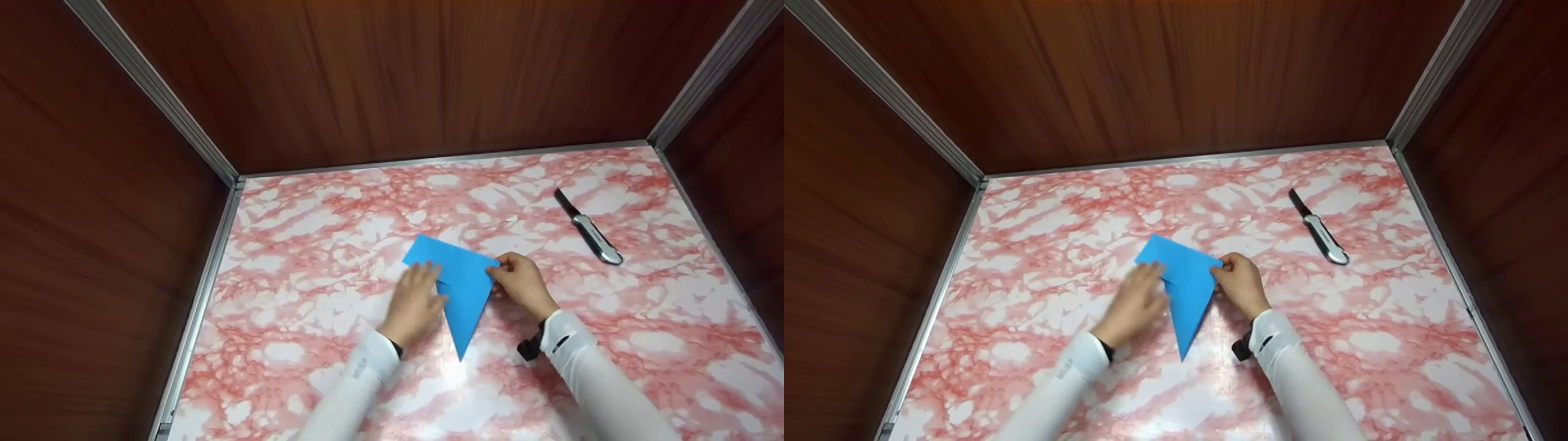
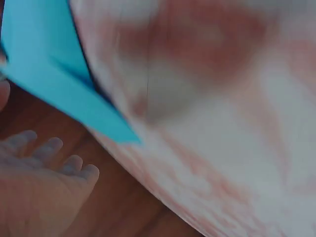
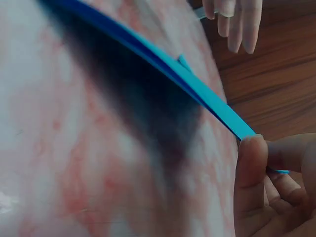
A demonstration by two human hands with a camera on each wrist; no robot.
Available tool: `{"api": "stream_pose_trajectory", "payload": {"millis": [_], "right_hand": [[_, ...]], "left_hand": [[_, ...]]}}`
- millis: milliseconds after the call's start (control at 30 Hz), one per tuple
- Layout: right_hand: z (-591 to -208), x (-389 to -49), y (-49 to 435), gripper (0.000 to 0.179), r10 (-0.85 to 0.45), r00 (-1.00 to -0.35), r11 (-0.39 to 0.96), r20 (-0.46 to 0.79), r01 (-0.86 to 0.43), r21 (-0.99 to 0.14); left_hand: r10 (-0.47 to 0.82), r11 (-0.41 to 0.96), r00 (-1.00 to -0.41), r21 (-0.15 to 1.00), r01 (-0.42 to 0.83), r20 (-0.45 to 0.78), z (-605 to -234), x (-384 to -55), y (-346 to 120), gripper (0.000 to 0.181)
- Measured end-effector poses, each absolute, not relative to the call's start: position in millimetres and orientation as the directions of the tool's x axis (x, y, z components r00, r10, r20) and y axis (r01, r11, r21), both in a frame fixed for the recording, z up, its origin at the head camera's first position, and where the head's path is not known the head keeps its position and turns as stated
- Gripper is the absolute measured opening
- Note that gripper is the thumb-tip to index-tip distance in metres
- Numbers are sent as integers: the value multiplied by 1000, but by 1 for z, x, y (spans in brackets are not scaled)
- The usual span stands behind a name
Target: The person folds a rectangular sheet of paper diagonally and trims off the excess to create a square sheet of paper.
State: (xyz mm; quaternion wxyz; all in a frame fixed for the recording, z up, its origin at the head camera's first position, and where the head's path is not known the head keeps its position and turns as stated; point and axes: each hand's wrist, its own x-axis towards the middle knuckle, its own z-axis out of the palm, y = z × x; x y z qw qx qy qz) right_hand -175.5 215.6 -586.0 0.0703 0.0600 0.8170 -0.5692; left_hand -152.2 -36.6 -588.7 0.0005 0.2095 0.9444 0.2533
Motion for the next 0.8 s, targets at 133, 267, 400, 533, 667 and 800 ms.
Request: {"api": "stream_pose_trajectory", "payload": {"millis": [133, 267, 400, 533, 667, 800], "right_hand": [[-596, -174, 214, 30, 51, -991, 477, -125, 134, -868], [-603, -169, 216, 32, 38, -998, 621, -59, 70, -780], [-609, -165, 219, 36, -3, -1000, 744, 9, -8, -668], [-613, -162, 220, 39, -90, -985, 848, 151, -155, -507], [-614, -159, 219, 47, -303, -927, 866, 221, -364, -342], [-615, -152, 218, 51, -499, -856, 810, 133, -516, -278]], "left_hand": [[507, 833, -862, 266, 486, -12, -608, -130, -10, 69], [516, 850, -851, 176, 496, -97, -619, -119, 2, 68], [511, 857, -852, 142, 495, -112, -623, -115, 5, 66], [525, 848, -845, 150, 508, -106, -623, -115, 5, 64], [531, 844, -842, 151, 515, -94, -624, -116, 5, 63], [527, 848, -846, 130, 515, -86, -625, -117, 5, 63]]}}
